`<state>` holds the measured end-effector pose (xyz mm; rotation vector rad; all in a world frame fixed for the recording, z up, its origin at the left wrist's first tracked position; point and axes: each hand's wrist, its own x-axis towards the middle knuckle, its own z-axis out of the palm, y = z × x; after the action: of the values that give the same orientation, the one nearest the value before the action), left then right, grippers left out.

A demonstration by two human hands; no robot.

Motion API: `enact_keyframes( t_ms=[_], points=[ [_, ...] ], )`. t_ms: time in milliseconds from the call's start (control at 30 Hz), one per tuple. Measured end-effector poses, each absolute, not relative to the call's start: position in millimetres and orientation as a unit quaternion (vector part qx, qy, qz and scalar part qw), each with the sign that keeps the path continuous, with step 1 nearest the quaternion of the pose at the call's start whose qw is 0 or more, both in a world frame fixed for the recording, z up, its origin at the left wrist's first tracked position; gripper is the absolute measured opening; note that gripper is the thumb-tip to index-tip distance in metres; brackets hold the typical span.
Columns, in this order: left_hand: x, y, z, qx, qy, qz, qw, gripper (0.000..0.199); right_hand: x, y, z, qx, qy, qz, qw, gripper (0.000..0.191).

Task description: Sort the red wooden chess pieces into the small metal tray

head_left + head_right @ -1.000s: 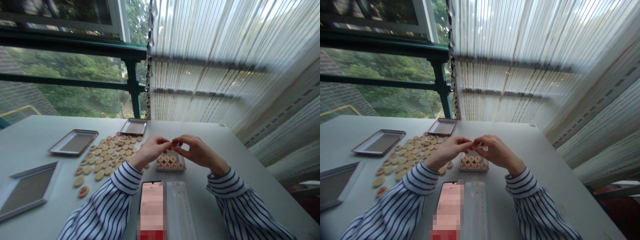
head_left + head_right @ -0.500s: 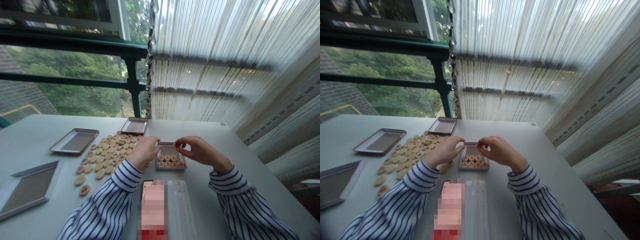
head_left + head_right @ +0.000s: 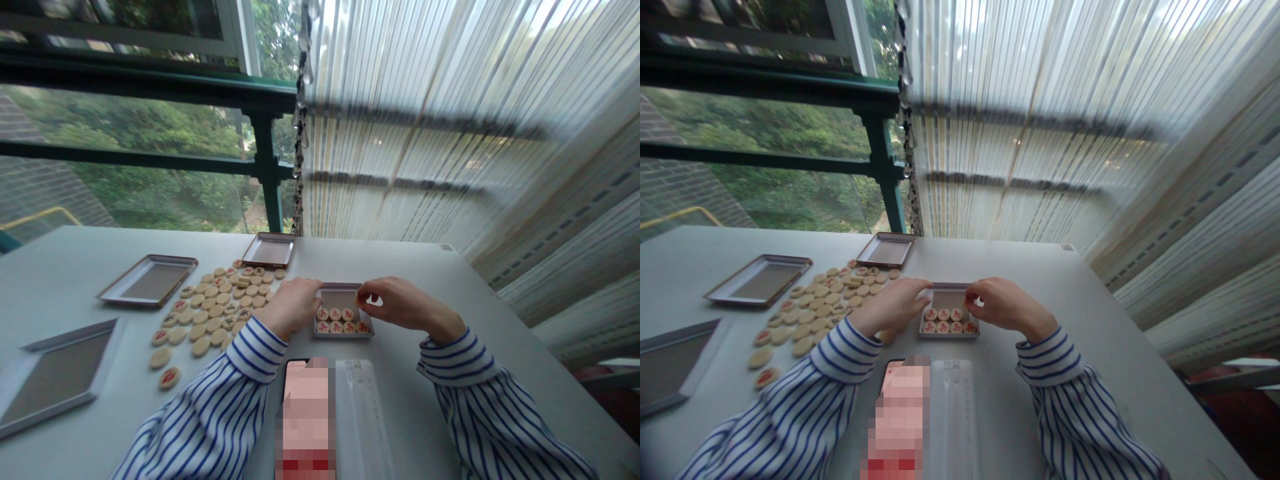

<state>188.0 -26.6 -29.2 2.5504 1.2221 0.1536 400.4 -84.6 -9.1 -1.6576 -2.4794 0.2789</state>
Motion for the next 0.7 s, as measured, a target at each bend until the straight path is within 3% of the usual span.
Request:
enact_keyframes(
  t_ms=[700],
  points=[
    [186, -25, -32, 0.902, 0.414, 0.044, 0.112, 0.033, 396, -82, -21, -0.561, -0.823, 0.091, 0.008, 0.025]
  ],
)
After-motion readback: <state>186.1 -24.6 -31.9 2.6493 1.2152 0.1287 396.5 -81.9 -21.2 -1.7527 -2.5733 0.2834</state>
